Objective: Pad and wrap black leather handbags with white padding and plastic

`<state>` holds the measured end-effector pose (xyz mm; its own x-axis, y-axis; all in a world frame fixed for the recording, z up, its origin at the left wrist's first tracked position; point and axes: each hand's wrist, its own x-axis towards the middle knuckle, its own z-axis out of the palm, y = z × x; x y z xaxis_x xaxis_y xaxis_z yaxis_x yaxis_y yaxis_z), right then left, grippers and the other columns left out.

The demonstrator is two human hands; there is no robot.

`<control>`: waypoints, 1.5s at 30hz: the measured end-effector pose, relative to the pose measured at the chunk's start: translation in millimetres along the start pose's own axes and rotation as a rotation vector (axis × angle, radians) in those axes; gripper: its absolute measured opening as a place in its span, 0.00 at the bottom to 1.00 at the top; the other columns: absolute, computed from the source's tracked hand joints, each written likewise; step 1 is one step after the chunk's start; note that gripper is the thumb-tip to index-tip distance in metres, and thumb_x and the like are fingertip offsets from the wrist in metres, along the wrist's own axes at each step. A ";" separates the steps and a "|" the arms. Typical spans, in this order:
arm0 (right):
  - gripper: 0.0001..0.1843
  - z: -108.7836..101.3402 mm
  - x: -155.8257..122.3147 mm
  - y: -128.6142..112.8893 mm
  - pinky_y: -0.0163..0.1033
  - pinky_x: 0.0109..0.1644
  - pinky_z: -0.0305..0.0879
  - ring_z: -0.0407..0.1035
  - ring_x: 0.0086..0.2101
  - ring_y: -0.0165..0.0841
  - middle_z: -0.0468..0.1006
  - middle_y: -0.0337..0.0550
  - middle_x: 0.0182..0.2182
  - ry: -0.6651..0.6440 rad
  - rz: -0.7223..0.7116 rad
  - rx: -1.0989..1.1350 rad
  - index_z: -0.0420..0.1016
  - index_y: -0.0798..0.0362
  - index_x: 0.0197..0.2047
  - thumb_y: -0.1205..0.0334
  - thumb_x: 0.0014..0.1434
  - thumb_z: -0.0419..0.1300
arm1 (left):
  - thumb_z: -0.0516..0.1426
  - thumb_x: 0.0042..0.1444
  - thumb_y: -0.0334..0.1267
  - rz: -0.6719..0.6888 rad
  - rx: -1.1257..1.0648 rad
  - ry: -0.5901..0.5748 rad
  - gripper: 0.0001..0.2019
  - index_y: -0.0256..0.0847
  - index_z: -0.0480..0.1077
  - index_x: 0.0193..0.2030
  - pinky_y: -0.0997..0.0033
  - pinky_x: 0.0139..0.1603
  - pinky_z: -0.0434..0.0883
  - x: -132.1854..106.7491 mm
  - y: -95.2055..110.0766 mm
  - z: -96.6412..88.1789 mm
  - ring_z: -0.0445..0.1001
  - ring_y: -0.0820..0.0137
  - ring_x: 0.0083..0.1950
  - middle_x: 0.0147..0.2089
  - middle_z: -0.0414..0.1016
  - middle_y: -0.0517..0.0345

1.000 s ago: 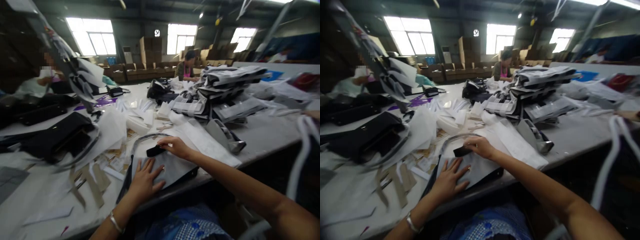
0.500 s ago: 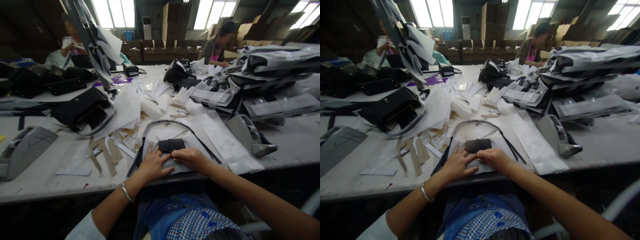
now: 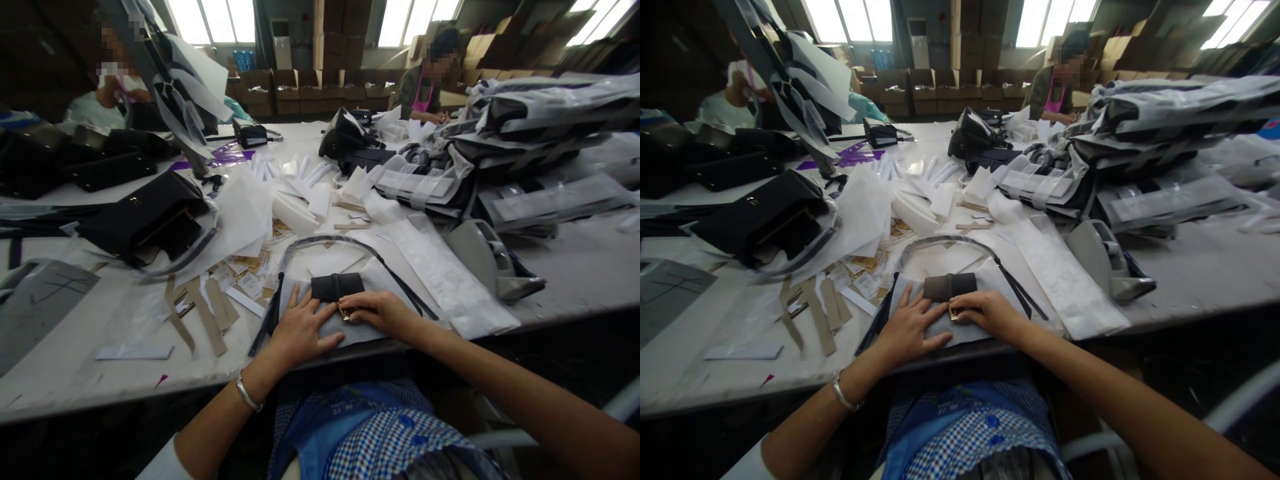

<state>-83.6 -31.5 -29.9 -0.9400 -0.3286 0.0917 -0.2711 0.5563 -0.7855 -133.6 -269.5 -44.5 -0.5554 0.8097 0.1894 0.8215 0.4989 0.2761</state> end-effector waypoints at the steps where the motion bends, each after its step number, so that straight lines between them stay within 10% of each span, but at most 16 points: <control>1: 0.13 1.0 0.7 -0.6 0.42 0.59 0.71 0.76 0.50 0.37 0.82 0.42 0.49 0.014 0.010 -0.010 0.81 0.47 0.49 0.63 0.60 0.65 | 0.56 0.59 0.59 -0.005 -0.017 0.008 0.29 0.49 0.65 0.64 0.35 0.72 0.45 -0.2 -0.2 0.5 0.64 0.51 0.66 0.55 0.74 0.48; 18: 0.18 3.3 0.9 2.4 0.45 0.59 0.69 0.74 0.51 0.38 0.80 0.48 0.50 0.046 -0.084 -0.080 0.77 0.52 0.52 0.63 0.58 0.67 | 0.60 0.57 0.58 0.000 0.027 0.289 0.25 0.40 0.69 0.51 0.44 0.71 0.57 -13.4 5.2 9.0 0.72 0.57 0.57 0.52 0.75 0.48; 27: 0.17 0.8 -0.5 1.4 0.42 0.58 0.70 0.74 0.50 0.37 0.81 0.47 0.50 0.028 -0.051 -0.061 0.78 0.51 0.52 0.60 0.59 0.66 | 0.58 0.63 0.48 0.205 0.040 0.232 0.22 0.46 0.67 0.61 0.51 0.69 0.63 -12.7 2.2 6.4 0.72 0.63 0.56 0.53 0.75 0.54; 45: 0.15 -0.8 6.1 7.3 0.38 0.49 0.71 0.75 0.43 0.36 0.82 0.47 0.41 -0.059 -0.009 -0.197 0.81 0.52 0.49 0.63 0.58 0.67 | 0.55 0.65 0.49 0.191 -0.001 0.034 0.21 0.49 0.67 0.63 0.50 0.68 0.63 -7.1 2.3 2.2 0.71 0.62 0.57 0.55 0.73 0.53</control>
<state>-91.5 -28.8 -34.6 -0.9251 -0.3753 0.0580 -0.3206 0.6899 -0.6491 -127.5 -273.4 -47.3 -0.3930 0.8789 0.2704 0.9125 0.3364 0.2327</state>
